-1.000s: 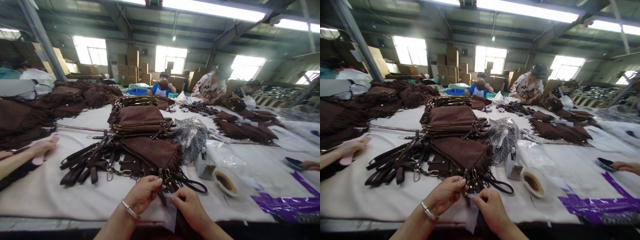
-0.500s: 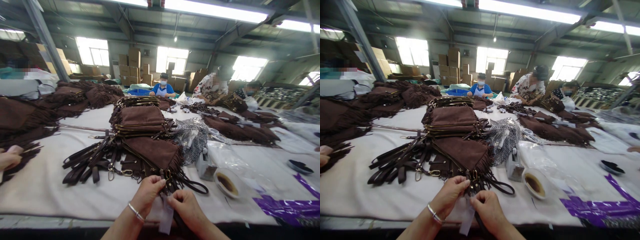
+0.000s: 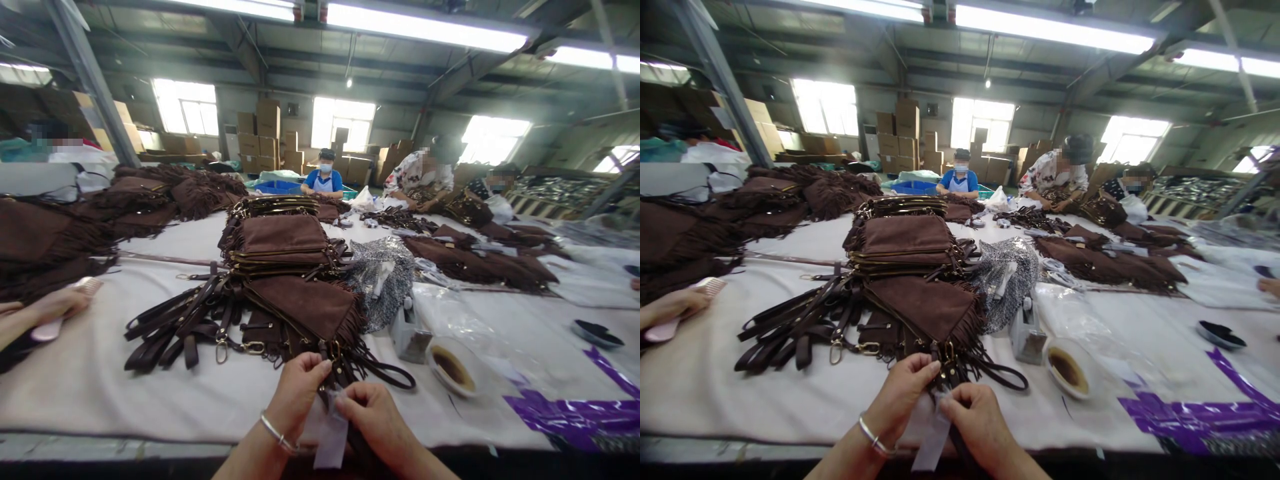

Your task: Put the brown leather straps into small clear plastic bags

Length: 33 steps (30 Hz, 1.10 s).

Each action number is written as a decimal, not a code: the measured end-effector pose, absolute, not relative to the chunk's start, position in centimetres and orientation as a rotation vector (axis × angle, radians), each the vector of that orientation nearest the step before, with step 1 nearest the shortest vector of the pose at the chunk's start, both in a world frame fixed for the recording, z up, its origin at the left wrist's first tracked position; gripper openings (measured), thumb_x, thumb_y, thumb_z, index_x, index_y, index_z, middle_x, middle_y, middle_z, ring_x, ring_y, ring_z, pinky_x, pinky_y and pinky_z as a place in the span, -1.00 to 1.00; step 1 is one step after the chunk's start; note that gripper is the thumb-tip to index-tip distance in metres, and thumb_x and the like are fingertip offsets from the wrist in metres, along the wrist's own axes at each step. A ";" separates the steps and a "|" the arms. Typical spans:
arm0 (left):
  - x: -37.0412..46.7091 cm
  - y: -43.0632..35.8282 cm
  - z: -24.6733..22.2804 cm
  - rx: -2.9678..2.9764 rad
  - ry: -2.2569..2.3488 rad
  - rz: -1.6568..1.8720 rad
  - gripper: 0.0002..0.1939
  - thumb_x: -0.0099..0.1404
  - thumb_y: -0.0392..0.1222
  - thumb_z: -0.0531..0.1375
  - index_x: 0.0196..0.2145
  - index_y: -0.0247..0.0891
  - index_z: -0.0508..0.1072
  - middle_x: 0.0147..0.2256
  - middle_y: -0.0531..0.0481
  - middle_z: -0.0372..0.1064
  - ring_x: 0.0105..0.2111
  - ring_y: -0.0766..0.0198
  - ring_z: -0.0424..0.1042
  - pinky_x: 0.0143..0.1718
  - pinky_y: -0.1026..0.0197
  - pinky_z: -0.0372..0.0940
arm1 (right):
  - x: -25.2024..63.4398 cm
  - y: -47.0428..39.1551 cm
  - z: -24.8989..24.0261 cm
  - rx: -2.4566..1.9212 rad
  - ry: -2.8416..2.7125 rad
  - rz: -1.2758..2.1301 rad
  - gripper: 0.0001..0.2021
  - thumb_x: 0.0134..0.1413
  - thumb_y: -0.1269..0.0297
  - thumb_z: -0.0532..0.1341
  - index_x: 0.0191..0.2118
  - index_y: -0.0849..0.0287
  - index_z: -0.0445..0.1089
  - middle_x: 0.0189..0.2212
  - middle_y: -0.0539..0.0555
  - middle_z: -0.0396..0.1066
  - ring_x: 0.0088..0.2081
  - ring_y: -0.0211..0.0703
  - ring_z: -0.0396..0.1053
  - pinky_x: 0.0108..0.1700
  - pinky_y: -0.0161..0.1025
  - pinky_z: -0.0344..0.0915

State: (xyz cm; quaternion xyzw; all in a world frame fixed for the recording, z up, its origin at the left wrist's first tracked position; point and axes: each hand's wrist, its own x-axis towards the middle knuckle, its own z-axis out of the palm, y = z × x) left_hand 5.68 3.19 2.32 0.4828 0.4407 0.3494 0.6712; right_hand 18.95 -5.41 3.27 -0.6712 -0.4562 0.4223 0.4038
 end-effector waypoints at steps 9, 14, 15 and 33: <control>5.5 3.2 1.8 1.089 0.994 0.750 -0.77 0.06 -0.08 0.29 -0.48 -0.31 0.40 -0.52 0.07 0.32 -0.48 0.35 0.23 -0.42 0.28 0.12 | 19.1 -4.5 2.8 -1.666 -1.076 1.111 -0.76 -0.02 0.21 0.22 -0.56 0.26 0.45 -0.72 -0.08 0.23 -0.62 -0.33 0.13 -0.55 -0.36 0.02; 5.2 3.4 2.1 1.086 1.008 0.706 -0.76 0.04 -0.09 0.30 -0.48 -0.31 0.38 -0.56 0.12 0.25 -0.53 0.39 0.17 -0.49 0.30 0.06 | 18.3 -3.0 2.7 -1.565 -1.003 1.168 -0.71 -0.02 0.13 0.23 -0.56 0.25 0.41 -0.71 -0.09 0.20 -0.63 -0.33 0.10 -0.56 -0.35 0.02; 5.0 3.5 2.2 1.097 1.015 0.698 -0.74 0.05 -0.06 0.29 -0.48 -0.31 0.38 -0.58 0.13 0.23 -0.55 0.40 0.15 -0.51 0.30 0.04 | 18.2 -2.7 2.7 -1.542 -0.999 1.164 -0.71 -0.03 0.12 0.24 -0.56 0.26 0.42 -0.70 -0.08 0.22 -0.61 -0.32 0.12 -0.54 -0.35 0.04; 3.5 4.3 1.4 1.323 1.098 0.647 -0.79 0.10 -0.05 0.14 -0.55 -0.23 0.30 -0.67 0.17 0.17 -0.65 0.38 0.13 -0.61 0.31 0.03 | 17.1 -1.4 1.3 -1.517 -0.763 1.248 -0.59 -0.11 -0.10 0.23 -0.51 0.23 0.34 -0.73 -0.09 0.24 -0.70 -0.36 0.14 -0.67 -0.40 0.03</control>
